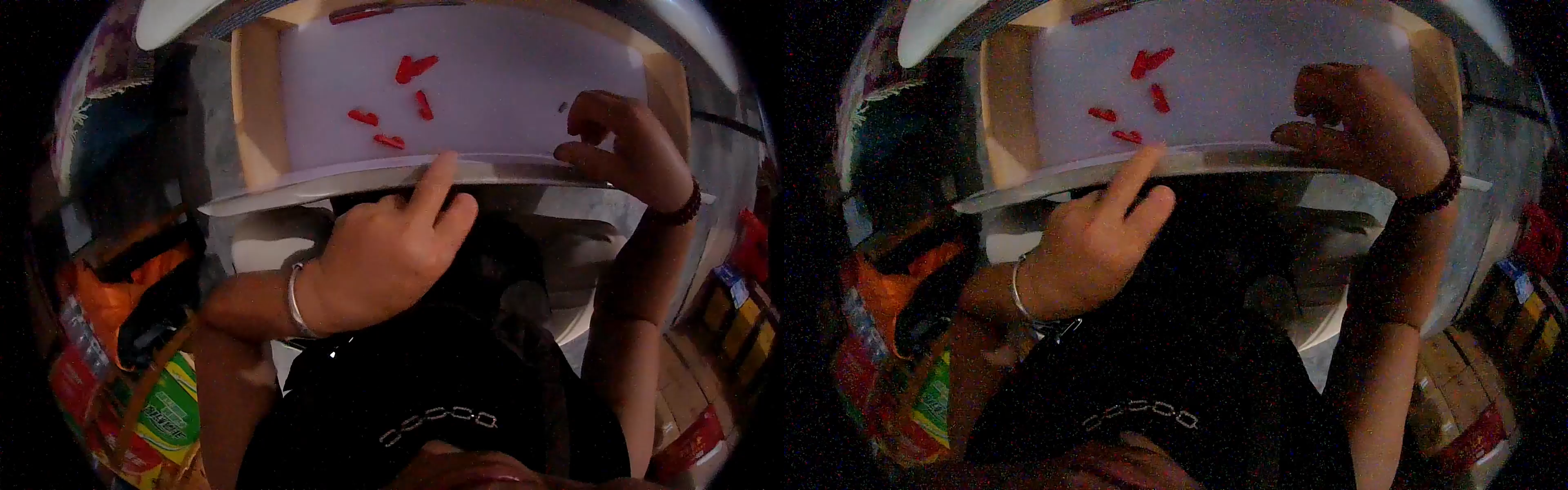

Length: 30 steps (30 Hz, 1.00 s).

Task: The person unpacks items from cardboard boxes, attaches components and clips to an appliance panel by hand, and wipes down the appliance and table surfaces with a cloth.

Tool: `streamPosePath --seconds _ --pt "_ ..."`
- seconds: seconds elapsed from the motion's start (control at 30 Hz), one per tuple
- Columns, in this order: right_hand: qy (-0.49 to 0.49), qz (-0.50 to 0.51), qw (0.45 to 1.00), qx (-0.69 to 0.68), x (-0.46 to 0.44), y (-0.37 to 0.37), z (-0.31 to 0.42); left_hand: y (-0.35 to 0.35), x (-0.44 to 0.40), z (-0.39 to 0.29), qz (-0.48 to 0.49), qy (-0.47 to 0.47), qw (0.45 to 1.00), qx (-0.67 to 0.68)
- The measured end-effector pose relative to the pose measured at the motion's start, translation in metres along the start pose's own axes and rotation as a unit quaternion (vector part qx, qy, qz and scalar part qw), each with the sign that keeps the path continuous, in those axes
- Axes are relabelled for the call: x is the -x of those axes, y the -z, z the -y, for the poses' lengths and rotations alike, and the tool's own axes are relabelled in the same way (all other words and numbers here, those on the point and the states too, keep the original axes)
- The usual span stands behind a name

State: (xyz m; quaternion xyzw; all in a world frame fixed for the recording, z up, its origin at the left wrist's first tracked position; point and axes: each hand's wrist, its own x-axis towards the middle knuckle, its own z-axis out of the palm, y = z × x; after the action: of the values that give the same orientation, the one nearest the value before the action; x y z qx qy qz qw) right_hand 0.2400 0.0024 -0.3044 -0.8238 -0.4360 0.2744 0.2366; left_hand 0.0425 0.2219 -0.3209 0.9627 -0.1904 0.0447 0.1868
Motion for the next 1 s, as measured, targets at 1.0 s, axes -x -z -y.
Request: streamPosePath --seconds 1.0 --pt "0.151 -0.012 0.971 0.184 -0.066 -0.027 0.047 -0.001 0.011 -0.010 -0.043 -0.031 0.999 -0.013"
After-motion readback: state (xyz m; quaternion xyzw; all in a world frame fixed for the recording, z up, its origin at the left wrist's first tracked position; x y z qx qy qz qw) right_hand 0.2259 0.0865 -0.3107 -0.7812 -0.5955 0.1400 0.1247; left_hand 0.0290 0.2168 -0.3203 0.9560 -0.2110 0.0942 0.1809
